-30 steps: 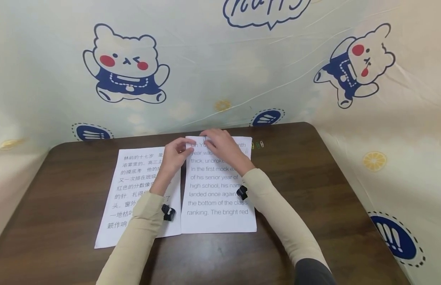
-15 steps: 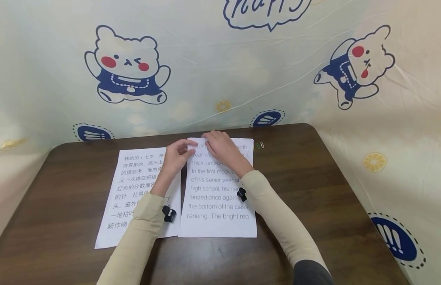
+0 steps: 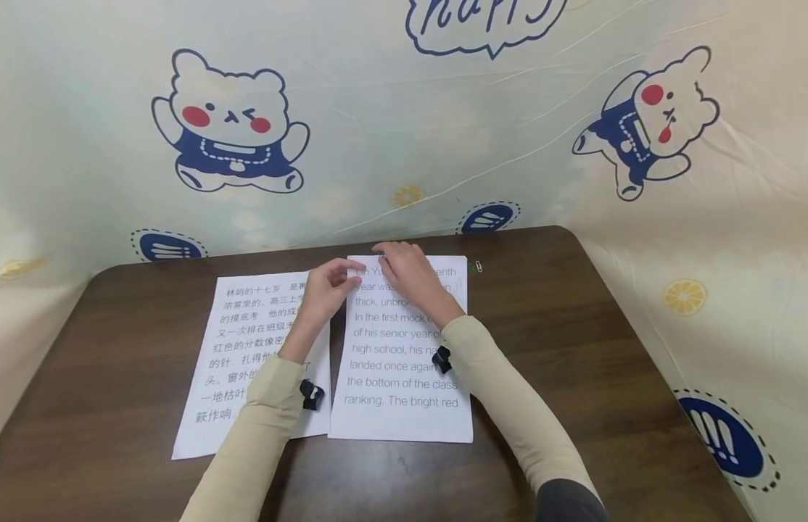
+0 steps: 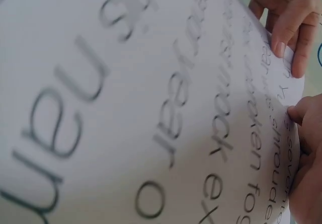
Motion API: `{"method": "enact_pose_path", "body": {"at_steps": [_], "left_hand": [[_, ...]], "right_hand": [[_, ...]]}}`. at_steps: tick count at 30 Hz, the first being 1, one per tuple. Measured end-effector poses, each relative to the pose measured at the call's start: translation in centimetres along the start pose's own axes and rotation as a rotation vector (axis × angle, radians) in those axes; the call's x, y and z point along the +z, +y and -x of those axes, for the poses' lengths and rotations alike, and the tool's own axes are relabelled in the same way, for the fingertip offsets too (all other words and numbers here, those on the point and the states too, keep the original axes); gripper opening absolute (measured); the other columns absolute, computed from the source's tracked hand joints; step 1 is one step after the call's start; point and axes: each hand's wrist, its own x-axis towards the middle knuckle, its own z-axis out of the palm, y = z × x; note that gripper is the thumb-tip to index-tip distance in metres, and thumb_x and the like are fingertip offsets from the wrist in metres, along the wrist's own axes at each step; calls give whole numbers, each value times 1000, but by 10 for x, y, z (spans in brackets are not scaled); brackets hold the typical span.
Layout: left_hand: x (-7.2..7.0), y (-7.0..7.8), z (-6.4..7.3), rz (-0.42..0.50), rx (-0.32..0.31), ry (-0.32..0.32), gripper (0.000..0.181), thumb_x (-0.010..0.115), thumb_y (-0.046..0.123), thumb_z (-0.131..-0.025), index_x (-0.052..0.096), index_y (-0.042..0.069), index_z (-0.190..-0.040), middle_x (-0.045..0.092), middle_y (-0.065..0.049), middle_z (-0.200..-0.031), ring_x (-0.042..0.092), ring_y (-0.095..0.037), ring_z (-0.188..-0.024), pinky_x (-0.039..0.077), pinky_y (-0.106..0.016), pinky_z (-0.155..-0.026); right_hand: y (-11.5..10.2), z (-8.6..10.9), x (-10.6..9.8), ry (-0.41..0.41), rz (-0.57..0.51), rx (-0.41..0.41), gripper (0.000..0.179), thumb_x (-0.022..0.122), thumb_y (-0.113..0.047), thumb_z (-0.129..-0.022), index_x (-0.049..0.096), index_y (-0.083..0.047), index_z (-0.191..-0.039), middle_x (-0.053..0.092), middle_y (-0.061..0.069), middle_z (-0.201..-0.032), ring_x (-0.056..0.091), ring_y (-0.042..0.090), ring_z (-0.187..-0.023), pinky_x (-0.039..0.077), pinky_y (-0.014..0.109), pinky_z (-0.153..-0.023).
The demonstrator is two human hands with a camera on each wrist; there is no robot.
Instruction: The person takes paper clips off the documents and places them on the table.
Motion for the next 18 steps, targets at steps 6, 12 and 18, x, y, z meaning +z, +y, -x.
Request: {"method": "enact_pose_path", "body": {"at_steps": [6, 12, 18], "left_hand": [[1, 0, 1, -6, 17, -3, 23, 65, 7, -96, 72, 18, -115, 70, -6, -122, 69, -26, -111, 55, -40, -96], [1, -1, 2, -38, 29, -12, 23, 66, 8, -95, 72, 20, -114, 68, -7, -125, 67, -28, -114, 53, -41, -96], [1, -3, 3, -55, 17, -24, 23, 67, 9, -95, 73, 22, -113, 66, -6, -129, 65, -28, -116, 52, -43, -99]], "right_hand": [[0, 1, 1, 49, -157, 59, 29, 55, -19, -103, 63, -14, -130, 70, 8, -128, 63, 26, -119, 45, 43, -106], [0, 3, 1, 52, -366, 194, 26, 55, -17, -103, 63, -15, -127, 69, 9, -116, 66, 23, -109, 52, 40, -103], [10, 2, 1, 160, -433, 265, 24, 56, -13, -102, 66, -14, -123, 71, 9, -106, 66, 21, -96, 53, 35, -89]]}}
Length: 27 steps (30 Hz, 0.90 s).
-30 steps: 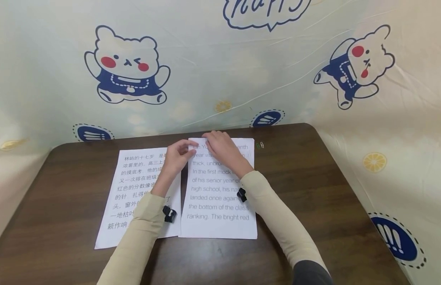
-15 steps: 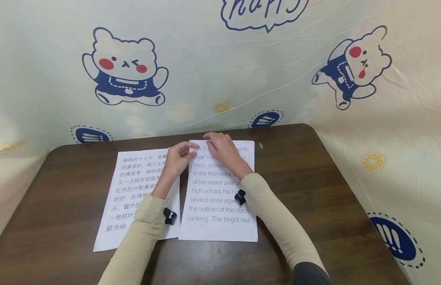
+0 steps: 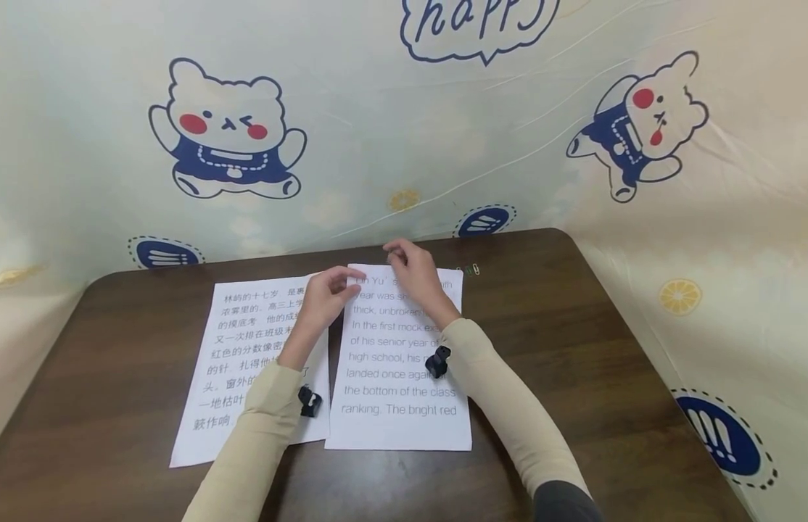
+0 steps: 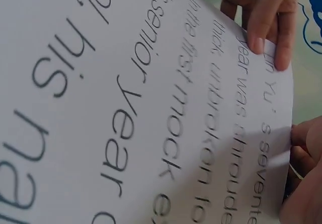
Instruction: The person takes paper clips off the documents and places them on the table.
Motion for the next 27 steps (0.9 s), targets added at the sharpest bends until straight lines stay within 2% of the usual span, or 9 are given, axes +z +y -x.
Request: {"method": "enact_pose_path", "body": {"at_steps": [3, 7, 10, 15, 18, 21, 27], "left_hand": [[1, -3, 1, -4, -1, 5, 23, 67, 8, -95, 73, 21, -112, 66, -7, -130, 65, -29, -118, 51, -44, -102], [-1, -5, 0, -13, 5, 16, 23, 67, 6, -94, 73, 19, -112, 67, -8, -129, 65, -29, -117, 50, -44, -103], [-4, -6, -1, -10, 7, 27, 24, 67, 5, -93, 73, 18, -113, 68, -8, -127, 66, -29, -115, 51, -44, -102], [-9, -6, -4, -19, -5, 48, 25, 67, 5, -94, 73, 17, -115, 67, -8, -130, 65, -28, -117, 50, -43, -102], [-11, -6, -5, -34, -30, 48, 26, 66, 6, -95, 72, 17, -117, 66, -7, -130, 64, -27, -117, 50, -40, -99], [-13, -6, -6, -52, -44, 40, 27, 66, 7, -95, 71, 18, -119, 67, -8, -129, 65, -27, -113, 50, -36, -93], [-6, -9, -9, -66, -53, 22, 28, 65, 8, -96, 71, 18, -121, 68, -9, -123, 64, -25, -104, 46, -30, -83]], "right_hand": [[8, -1, -5, 63, -54, 18, 23, 59, -12, -100, 67, -12, -121, 72, 9, -103, 67, 21, -96, 52, 33, -86], [20, -2, -18, 149, -126, 38, 24, 63, -12, -98, 67, -11, -122, 74, 11, -104, 69, 24, -99, 53, 37, -92], [32, -1, -34, 212, -158, 75, 28, 65, -14, -97, 63, -13, -125, 74, 13, -108, 68, 25, -106, 49, 39, -101], [62, 1, -73, 279, -150, 165, 25, 65, -18, -98, 61, -10, -122, 73, 13, -116, 67, 22, -108, 51, 37, -97], [82, 4, -97, 261, -91, 217, 24, 64, -20, -99, 64, -9, -120, 74, 15, -114, 69, 24, -105, 53, 34, -90], [100, 7, -116, 208, -1, 251, 24, 64, -21, -99, 66, -9, -119, 73, 17, -113, 69, 28, -102, 52, 35, -85], [119, 11, -132, 97, 154, 297, 23, 63, -19, -99, 68, -7, -117, 70, 18, -116, 63, 31, -99, 54, 43, -88]]}}
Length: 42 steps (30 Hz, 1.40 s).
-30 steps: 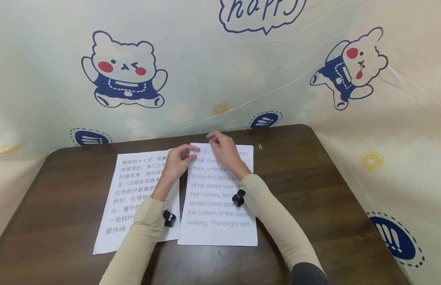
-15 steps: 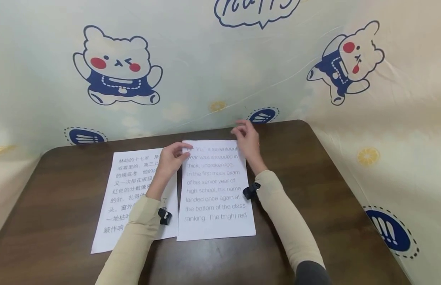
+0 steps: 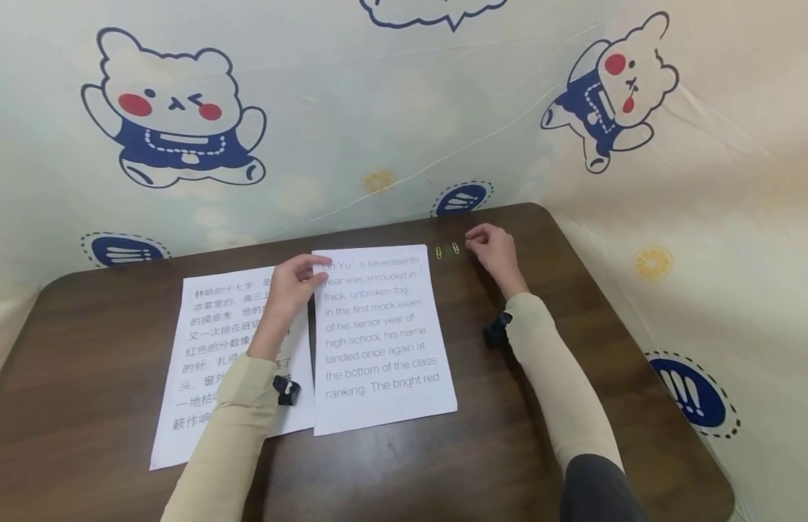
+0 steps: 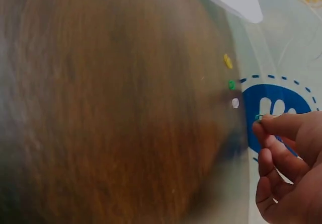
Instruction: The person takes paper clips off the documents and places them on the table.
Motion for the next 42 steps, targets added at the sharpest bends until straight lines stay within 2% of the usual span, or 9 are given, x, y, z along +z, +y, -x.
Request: {"method": "enact_pose_path", "body": {"at_steps": [5, 10, 13, 20, 28, 33, 36, 42], "left_hand": [[-1, -1, 3, 11, -19, -1, 28, 65, 8, -96, 71, 19, -121, 67, -8, -127, 64, -26, -108, 48, -32, -87], [-1, -4, 5, 16, -26, 1, 29, 66, 8, -95, 71, 19, -122, 66, -8, -130, 64, -26, -114, 50, -36, -94], [0, -4, 5, 19, -23, 4, 29, 65, 7, -95, 71, 18, -121, 66, -8, -130, 64, -26, -114, 49, -36, -95], [5, -6, 3, 3, -26, -21, 29, 65, 8, -96, 70, 18, -123, 67, -10, -124, 64, -27, -105, 48, -32, -84], [6, -6, 4, -52, -25, -42, 33, 65, 8, -96, 67, 18, -127, 66, -13, -125, 63, -29, -108, 49, -38, -91], [6, -5, 5, -96, -15, -80, 38, 66, 10, -96, 62, 15, -133, 64, -15, -131, 62, -30, -115, 49, -43, -103], [6, -6, 6, -109, -3, -103, 39, 66, 12, -96, 60, 14, -135, 59, -13, -141, 60, -30, -125, 47, -43, -110], [0, -9, 8, -127, 50, -124, 43, 64, 15, -98, 56, 10, -140, 37, -8, -162, 40, -33, -148, 38, -45, -119]], "right_hand": [[-2, -3, 4, -63, 126, -13, 21, 62, -14, -99, 69, -2, -115, 70, 21, -113, 62, 34, -99, 54, 47, -91], [-4, -4, 5, -98, 201, -10, 23, 60, -13, -99, 69, -1, -117, 69, 22, -114, 61, 34, -98, 54, 48, -93], [-4, -4, 5, -104, 212, -16, 25, 59, -12, -99, 67, 2, -118, 69, 24, -115, 61, 35, -98, 54, 49, -93], [3, 1, 6, -84, 200, 12, 24, 58, -12, -101, 68, 3, -117, 68, 24, -120, 63, 37, -104, 53, 50, -98], [1, 6, 6, -45, 205, -17, 24, 55, -12, -102, 67, 1, -119, 68, 23, -120, 62, 35, -102, 53, 50, -95], [-6, 10, 7, -29, 189, -42, 26, 54, -17, -103, 66, -2, -120, 68, 21, -119, 60, 34, -101, 53, 49, -93], [-7, 15, 8, -22, 175, -59, 27, 54, -19, -103, 66, -2, -121, 68, 20, -120, 61, 34, -102, 54, 49, -94], [-8, 26, 13, -22, 164, -97, 28, 55, -21, -103, 65, -2, -122, 67, 19, -121, 62, 34, -106, 53, 50, -98]]}}
